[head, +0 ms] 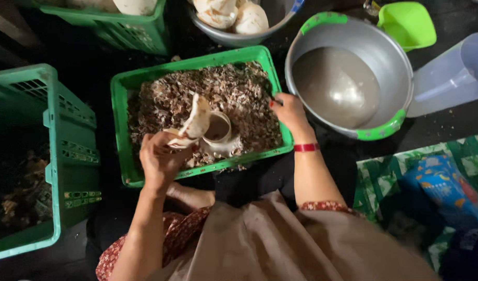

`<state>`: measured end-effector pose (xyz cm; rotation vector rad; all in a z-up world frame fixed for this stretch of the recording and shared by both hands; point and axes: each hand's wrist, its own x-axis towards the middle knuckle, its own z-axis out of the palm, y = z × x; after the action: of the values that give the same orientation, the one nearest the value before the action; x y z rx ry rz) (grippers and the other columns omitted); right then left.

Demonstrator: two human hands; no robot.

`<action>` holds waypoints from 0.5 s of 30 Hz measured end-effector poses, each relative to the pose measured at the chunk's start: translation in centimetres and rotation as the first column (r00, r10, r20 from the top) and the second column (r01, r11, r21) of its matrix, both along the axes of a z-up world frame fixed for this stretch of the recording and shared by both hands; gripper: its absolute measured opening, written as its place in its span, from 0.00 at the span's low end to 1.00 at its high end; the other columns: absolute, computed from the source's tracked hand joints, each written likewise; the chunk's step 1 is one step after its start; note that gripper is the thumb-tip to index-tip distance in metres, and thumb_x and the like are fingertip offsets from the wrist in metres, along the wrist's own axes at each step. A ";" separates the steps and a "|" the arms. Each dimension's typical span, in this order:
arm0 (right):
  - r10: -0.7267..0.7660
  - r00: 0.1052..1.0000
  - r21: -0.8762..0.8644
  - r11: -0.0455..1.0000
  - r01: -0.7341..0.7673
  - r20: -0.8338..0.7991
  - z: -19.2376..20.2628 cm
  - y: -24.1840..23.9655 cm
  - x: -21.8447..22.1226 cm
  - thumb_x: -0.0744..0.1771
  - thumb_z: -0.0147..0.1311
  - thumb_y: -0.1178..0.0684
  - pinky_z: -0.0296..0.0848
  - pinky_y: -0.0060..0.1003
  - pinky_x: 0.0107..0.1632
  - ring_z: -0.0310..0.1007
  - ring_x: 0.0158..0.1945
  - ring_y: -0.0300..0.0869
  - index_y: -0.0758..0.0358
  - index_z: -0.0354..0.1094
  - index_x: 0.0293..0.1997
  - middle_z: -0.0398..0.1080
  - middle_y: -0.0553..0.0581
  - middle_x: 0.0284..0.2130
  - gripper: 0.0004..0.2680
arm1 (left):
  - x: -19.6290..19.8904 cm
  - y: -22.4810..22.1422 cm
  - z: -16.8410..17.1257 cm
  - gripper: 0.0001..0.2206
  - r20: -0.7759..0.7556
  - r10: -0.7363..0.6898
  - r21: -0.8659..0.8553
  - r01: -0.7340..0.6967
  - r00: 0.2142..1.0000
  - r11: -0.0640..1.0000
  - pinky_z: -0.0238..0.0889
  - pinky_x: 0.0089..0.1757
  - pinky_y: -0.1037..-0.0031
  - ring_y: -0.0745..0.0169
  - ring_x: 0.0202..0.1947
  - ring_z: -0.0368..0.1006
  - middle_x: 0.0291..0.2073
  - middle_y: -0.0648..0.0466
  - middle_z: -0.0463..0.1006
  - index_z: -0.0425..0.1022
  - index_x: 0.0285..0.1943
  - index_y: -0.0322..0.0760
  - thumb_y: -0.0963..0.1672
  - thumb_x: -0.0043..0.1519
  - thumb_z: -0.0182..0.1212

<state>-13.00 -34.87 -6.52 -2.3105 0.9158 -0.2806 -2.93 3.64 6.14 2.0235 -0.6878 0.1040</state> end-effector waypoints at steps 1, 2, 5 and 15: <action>-0.005 1.000 0.005 1.000 0.005 -0.006 0.1 0.1 0.2 0.67 0.59 0.41 0.71 0.52 0.59 0.74 0.55 0.59 0.58 0.77 0.51 0.77 0.62 0.46 0.14 | 0.1 0.5 -1.4 0.17 -0.006 -0.005 0.005 0.005 1.000 1.000 0.67 0.40 0.70 0.51 0.33 0.71 0.26 0.52 0.71 0.82 0.34 0.50 0.50 0.40 0.84; -0.092 0.992 0.005 0.996 0.093 -0.091 0.4 0.1 0.6 0.68 0.56 0.41 0.72 0.55 0.57 0.74 0.54 0.58 0.52 0.74 0.53 0.76 0.62 0.47 0.12 | 0.4 0.9 -2.8 0.17 -0.085 0.052 0.010 -0.051 0.995 0.999 0.66 0.40 0.67 0.50 0.32 0.71 0.26 0.51 0.68 0.81 0.35 0.50 0.49 0.41 0.84; -0.228 0.951 -0.078 0.973 0.216 -0.210 -1.5 0.3 1.9 0.68 0.53 0.44 0.74 0.58 0.55 0.74 0.55 0.57 0.49 0.68 0.57 0.74 0.60 0.48 0.12 | 0.2 0.8 -4.1 0.18 -0.237 0.079 -0.068 -0.098 0.968 0.993 0.65 0.36 0.71 0.55 0.29 0.71 0.25 0.50 0.68 0.80 0.36 0.44 0.45 0.40 0.84; -0.342 0.940 0.168 0.927 0.336 0.010 -3.5 -0.4 1.0 0.65 0.54 0.41 0.70 0.59 0.62 0.69 0.61 0.61 0.58 0.65 0.58 0.72 0.68 0.53 0.18 | 0.9 -3.7 -3.5 0.28 -0.151 0.092 0.210 -0.059 0.984 0.976 0.65 0.40 0.47 0.32 0.39 0.76 0.30 0.39 0.78 0.79 0.47 0.42 0.54 0.41 0.83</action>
<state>-12.05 -35.32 -10.06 -1.9828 1.2709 -0.3784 -1.98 -0.04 2.62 2.2281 -0.5377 -0.0887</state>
